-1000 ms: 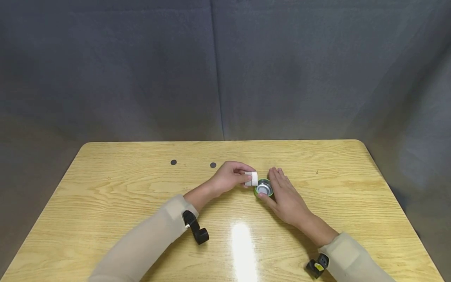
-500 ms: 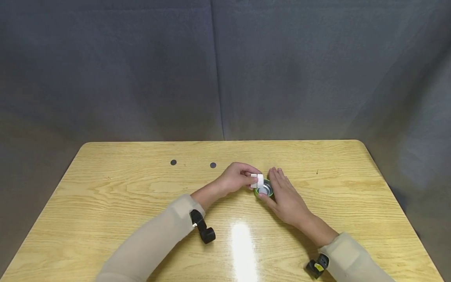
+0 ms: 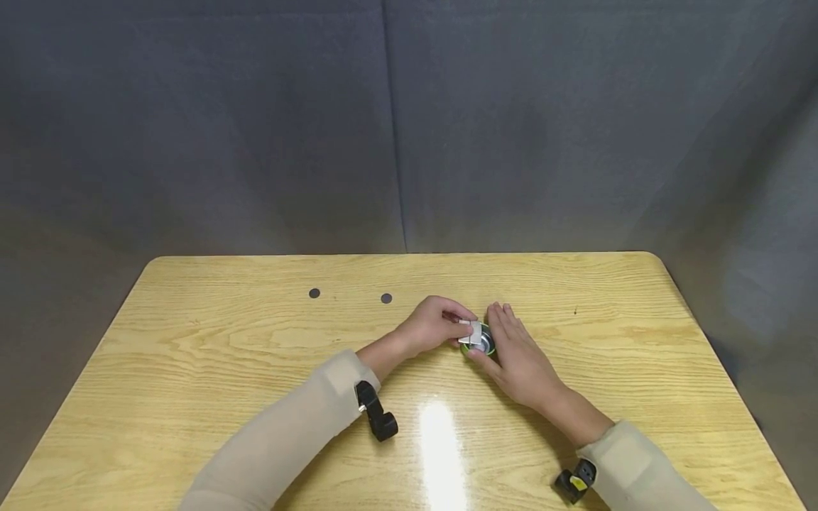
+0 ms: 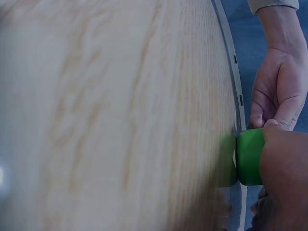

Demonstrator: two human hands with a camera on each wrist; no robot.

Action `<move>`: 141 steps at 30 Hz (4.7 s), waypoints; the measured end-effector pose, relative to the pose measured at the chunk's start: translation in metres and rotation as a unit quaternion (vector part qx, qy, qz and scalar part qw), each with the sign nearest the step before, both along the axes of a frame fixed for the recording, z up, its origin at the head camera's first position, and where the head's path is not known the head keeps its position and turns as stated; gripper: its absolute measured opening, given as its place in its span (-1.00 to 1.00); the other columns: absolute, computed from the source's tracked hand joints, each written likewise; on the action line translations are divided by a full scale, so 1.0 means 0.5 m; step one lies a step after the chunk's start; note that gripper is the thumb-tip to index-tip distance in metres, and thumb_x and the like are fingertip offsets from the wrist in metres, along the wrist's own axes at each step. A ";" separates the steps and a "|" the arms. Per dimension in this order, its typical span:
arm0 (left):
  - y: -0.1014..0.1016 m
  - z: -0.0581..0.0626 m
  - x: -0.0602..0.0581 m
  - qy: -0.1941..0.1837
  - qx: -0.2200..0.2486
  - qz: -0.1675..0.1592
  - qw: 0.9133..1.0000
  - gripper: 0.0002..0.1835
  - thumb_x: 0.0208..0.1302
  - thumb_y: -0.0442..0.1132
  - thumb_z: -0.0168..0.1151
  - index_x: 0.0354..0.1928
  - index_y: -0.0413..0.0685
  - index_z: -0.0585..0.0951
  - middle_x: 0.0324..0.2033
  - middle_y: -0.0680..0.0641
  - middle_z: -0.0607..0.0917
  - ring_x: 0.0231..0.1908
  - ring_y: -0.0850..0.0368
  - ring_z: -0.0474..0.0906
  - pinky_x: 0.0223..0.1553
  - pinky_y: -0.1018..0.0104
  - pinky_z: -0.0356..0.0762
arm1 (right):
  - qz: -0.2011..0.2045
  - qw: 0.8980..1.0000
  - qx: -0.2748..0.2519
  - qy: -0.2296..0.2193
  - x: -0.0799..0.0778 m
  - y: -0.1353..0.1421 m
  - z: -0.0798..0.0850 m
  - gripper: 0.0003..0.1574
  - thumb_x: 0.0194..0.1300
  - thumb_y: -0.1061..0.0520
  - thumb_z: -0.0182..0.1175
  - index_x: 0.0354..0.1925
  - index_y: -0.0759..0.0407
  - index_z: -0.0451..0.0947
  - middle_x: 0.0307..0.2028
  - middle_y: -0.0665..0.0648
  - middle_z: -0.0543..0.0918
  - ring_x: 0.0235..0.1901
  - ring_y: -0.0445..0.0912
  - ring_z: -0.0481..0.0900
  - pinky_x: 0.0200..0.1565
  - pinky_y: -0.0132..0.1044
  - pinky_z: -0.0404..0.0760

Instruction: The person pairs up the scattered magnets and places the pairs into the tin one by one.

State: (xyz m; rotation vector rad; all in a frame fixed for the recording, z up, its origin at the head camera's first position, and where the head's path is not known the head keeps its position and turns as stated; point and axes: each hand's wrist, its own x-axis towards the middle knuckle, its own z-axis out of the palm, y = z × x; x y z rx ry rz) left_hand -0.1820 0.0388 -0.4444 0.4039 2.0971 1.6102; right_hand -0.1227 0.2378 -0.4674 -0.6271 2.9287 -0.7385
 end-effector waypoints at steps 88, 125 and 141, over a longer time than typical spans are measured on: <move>0.075 0.012 0.012 0.056 -0.196 0.106 0.973 -0.72 0.06 -0.18 0.63 -0.45 -0.08 0.65 -0.51 0.11 0.61 -0.47 0.28 0.44 -0.45 0.49 0.38 | -0.014 0.993 -0.068 -0.098 -0.001 0.010 0.016 0.07 0.54 -0.18 0.12 0.57 0.43 -0.14 0.54 0.50 -0.05 0.55 0.37 -0.25 0.40 0.43 -0.01; 0.013 0.008 -0.007 0.022 -0.118 0.019 0.993 -0.58 0.51 0.10 0.16 -0.17 -0.15 0.70 -0.56 0.03 0.58 -0.58 0.25 0.39 -0.50 0.44 0.35 | 0.005 0.993 -0.078 -0.092 -0.011 0.022 0.024 0.02 0.52 -0.15 0.16 0.55 0.42 -0.04 0.51 0.52 0.05 0.52 0.41 -0.13 0.39 0.42 0.04; -0.082 0.062 -0.022 0.087 -0.133 0.025 0.987 -0.52 0.54 0.15 0.08 0.18 -0.08 0.56 -0.07 -0.02 0.64 -0.14 0.12 0.58 -0.11 0.24 0.58 | 0.003 0.998 -0.037 -0.050 -0.037 0.025 0.063 -0.03 0.59 -0.17 0.04 0.56 0.43 -0.05 0.53 0.54 -0.04 0.53 0.41 -0.19 0.40 0.42 -0.03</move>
